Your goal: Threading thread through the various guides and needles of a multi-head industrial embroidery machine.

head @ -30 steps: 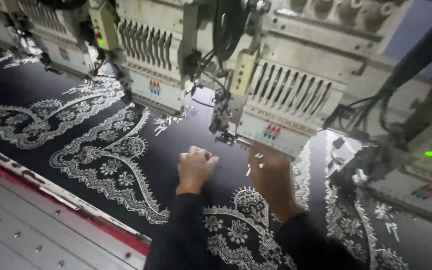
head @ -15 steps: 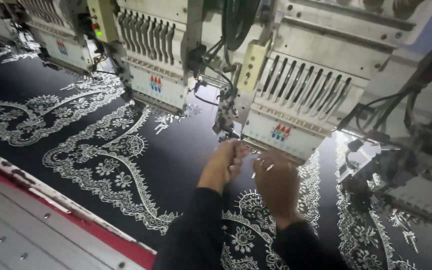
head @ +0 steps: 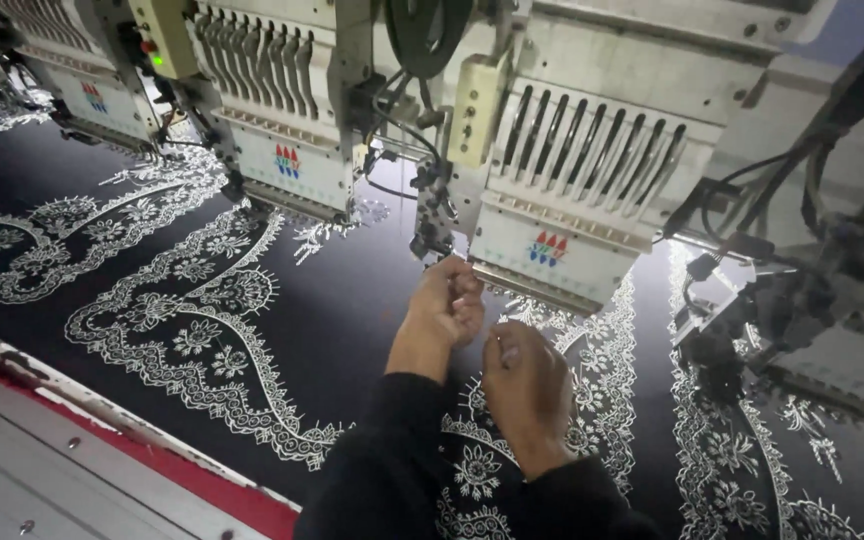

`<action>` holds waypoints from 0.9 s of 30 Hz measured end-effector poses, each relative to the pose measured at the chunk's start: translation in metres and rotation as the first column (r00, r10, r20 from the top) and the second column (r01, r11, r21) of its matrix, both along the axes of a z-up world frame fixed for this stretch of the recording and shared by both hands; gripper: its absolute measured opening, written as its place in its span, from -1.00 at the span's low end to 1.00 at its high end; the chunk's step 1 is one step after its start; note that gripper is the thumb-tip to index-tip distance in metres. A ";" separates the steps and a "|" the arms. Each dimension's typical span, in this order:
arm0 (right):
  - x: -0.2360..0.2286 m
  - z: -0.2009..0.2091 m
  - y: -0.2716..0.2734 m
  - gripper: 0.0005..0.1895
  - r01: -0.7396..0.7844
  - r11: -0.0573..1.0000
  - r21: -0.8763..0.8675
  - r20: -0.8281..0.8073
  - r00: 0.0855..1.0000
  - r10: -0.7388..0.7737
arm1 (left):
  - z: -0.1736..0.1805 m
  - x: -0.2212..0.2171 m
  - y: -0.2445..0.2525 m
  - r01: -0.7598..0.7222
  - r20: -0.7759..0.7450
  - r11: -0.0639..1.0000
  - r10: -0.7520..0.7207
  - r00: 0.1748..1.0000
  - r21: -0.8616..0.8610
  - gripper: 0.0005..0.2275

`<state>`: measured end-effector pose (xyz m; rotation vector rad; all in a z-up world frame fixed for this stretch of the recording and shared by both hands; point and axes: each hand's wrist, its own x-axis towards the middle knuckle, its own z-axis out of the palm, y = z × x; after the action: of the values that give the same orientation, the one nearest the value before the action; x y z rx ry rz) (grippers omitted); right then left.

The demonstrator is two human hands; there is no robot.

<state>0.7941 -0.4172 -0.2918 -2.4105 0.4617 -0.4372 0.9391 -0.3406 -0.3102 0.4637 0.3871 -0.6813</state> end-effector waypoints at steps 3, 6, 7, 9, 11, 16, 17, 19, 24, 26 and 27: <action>0.001 0.002 -0.002 -0.83 0.025 1.000 -0.009 -0.025 0.999 -0.025 | 0.013 -0.012 -0.003 -0.144 0.055 0.983 0.139 0.989 0.113 -0.77; 0.004 -0.007 -0.010 -0.86 0.012 0.999 -0.048 0.016 1.000 -0.011 | -0.015 0.008 -0.007 -0.184 0.125 0.899 0.146 0.981 0.397 -0.85; 0.004 -0.007 -0.010 -0.86 0.012 0.999 -0.047 0.016 1.000 -0.011 | -0.003 -0.005 -0.001 -0.184 0.125 0.899 0.146 0.981 0.397 -0.85; 0.004 -0.006 -0.011 -0.86 0.010 1.000 -0.024 0.034 0.999 -0.009 | 0.020 -0.029 0.007 -0.202 0.192 0.786 0.108 0.975 0.584 -0.91; 0.007 -0.014 -0.015 -0.85 -0.022 0.998 -0.057 0.105 0.994 0.028 | 0.039 -0.054 0.020 -0.216 0.312 0.753 0.015 0.950 0.621 -0.95; 0.003 0.014 -0.003 -0.75 -0.093 0.984 -0.153 0.319 0.938 0.138 | 0.041 -0.064 0.039 -0.357 0.572 0.670 -0.124 0.811 0.651 -0.88; 0.000 0.031 0.007 -0.72 -0.053 0.989 -0.139 0.294 0.951 0.093 | 0.047 -0.067 0.042 -0.426 0.643 0.700 -0.062 0.763 0.573 -0.90; 0.003 0.047 0.013 -0.67 -0.009 0.992 -0.127 0.276 0.960 0.044 | 0.065 -0.080 0.045 -0.489 0.710 0.726 0.001 0.704 0.484 -0.82; 0.040 0.036 0.006 -0.83 0.014 1.000 -0.017 0.550 0.835 -0.002 | 0.060 -0.083 0.055 -0.289 0.700 0.818 -0.180 0.691 0.497 -0.57; 0.047 0.042 0.002 -0.84 -0.063 0.990 0.124 0.430 0.903 0.003 | 0.053 -0.076 0.062 -0.293 0.697 0.806 -0.194 0.691 0.515 -0.54; 0.051 0.045 0.000 -0.82 -0.112 0.957 0.268 0.303 0.953 0.027 | 0.048 -0.072 0.065 -0.290 0.693 0.795 -0.211 0.690 0.532 -0.51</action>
<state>0.8449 -0.4172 -0.2465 -2.0355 0.2818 -0.6441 0.8671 -0.2751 -0.2620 1.3046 -0.1769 -0.2490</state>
